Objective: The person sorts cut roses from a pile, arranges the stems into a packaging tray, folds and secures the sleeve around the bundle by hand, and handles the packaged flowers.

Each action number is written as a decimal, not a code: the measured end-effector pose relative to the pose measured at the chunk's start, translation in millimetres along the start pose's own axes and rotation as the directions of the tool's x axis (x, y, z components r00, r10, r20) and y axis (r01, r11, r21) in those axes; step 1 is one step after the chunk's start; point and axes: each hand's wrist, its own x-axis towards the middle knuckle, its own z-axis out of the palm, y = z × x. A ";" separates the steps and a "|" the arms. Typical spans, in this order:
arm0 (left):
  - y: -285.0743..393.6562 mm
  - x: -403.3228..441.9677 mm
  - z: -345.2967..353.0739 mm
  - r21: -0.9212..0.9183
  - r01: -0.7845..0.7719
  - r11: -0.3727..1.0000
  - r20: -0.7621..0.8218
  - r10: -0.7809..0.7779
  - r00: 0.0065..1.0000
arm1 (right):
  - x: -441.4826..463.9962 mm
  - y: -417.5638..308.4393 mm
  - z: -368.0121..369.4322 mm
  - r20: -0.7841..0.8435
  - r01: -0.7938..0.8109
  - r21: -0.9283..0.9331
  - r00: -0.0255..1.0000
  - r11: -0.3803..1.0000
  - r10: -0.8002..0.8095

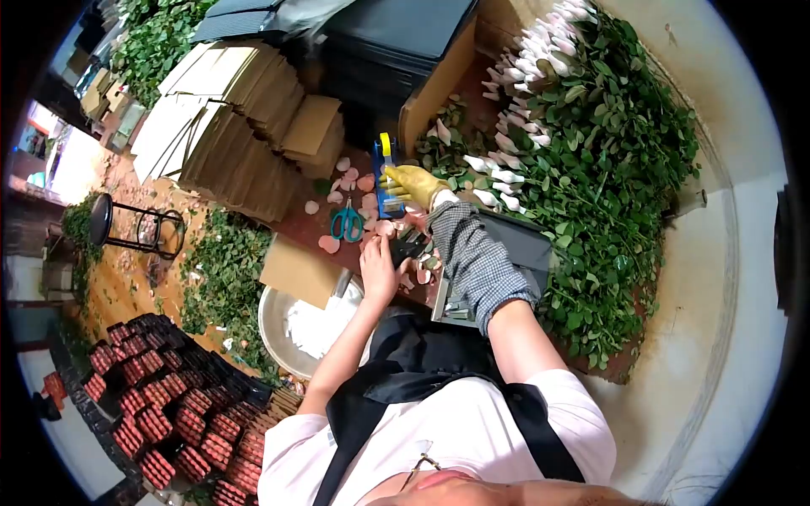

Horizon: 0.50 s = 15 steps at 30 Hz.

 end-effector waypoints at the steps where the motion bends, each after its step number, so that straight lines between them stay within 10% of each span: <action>1: 1.8 -3.0 -9.3 -0.048 0.032 0.998 -0.008 -0.032 0.999 | -6.9 2.0 0.4 -0.014 -0.004 0.002 1.000 1.000 0.004; 3: -9.9 -20.1 -20.9 -0.130 0.093 0.987 -0.024 -0.097 0.995 | -15.1 4.0 0.3 -0.175 0.224 -0.187 0.950 0.956 -0.257; 7: -18.8 -64.4 -41.6 -0.464 0.536 0.705 0.576 -0.220 0.787 | -34.4 79.1 14.2 -0.102 -0.081 -0.149 0.993 0.985 0.066; 9: -5.3 -100.4 -41.7 -0.653 0.448 0.611 0.698 0.257 0.668 | -36.2 80.8 24.4 -0.254 -0.192 -0.953 0.927 0.234 -0.275; 11: 9.4 -116.1 -45.6 -0.577 0.554 0.601 0.817 0.438 0.375 | -39.0 75.6 39.6 -0.291 -0.274 -0.951 0.950 0.146 -0.115; 15: 6.3 -114.5 -47.3 -0.475 0.608 0.635 0.879 0.372 0.298 | -161.5 -7.6 36.5 -0.118 0.202 -0.297 0.962 0.933 -0.245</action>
